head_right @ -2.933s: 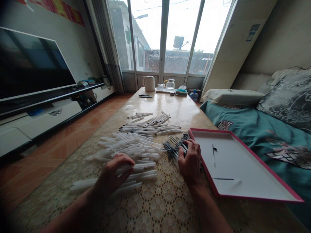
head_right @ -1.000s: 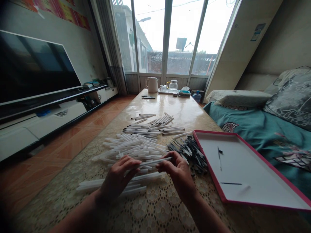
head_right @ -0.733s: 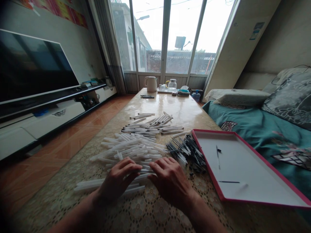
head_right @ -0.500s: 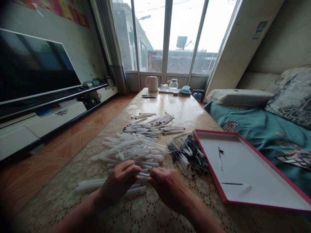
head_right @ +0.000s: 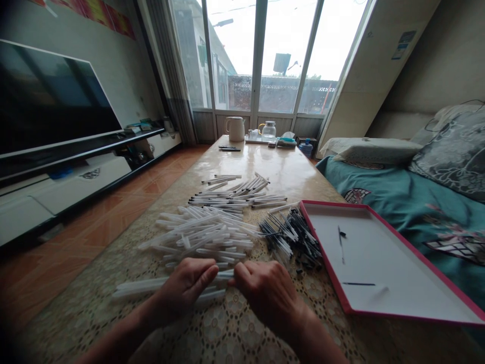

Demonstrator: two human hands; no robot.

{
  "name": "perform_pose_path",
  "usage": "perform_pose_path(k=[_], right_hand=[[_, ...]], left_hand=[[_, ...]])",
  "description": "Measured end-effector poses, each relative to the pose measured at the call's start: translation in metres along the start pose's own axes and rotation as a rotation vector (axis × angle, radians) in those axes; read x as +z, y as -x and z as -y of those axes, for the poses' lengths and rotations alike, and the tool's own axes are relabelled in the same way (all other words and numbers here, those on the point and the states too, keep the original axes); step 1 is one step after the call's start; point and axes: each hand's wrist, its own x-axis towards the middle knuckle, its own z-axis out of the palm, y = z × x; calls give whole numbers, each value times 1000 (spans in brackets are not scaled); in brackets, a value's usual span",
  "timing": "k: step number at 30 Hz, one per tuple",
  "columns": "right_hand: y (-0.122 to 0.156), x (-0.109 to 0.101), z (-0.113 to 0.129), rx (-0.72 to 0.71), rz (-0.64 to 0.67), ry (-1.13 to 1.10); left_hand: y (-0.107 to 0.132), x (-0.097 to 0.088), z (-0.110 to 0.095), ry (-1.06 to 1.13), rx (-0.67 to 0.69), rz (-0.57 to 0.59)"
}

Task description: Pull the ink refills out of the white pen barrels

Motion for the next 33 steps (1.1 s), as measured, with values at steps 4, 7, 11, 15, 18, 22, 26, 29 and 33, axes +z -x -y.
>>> perform_pose_path(k=[4,7,11,15,18,22,26,29,33], right_hand=[[0,-6,1,-33,-63,23],[0,-7,1,-31,-80,34],[0,-3,2,-12,-63,-17],[0,4,-2,131,75,-279],[2,6,-6,155,228,-529],[5,10,-5,124,268,-569],[6,10,-2,131,173,-328],[10,2,-14,126,50,-173],[17,-6,-38,338,-201,-119]], left_hand=[[-5,-5,-6,212,-97,56],[-7,-7,-9,334,-130,79],[-5,-6,-8,296,-115,66],[1,-5,2,-24,50,3],[4,-4,7,-199,160,17],[4,0,2,-275,174,39],[3,-3,-4,-114,104,53],[5,-16,4,102,-31,-37],[7,-35,18,253,-234,-309]])
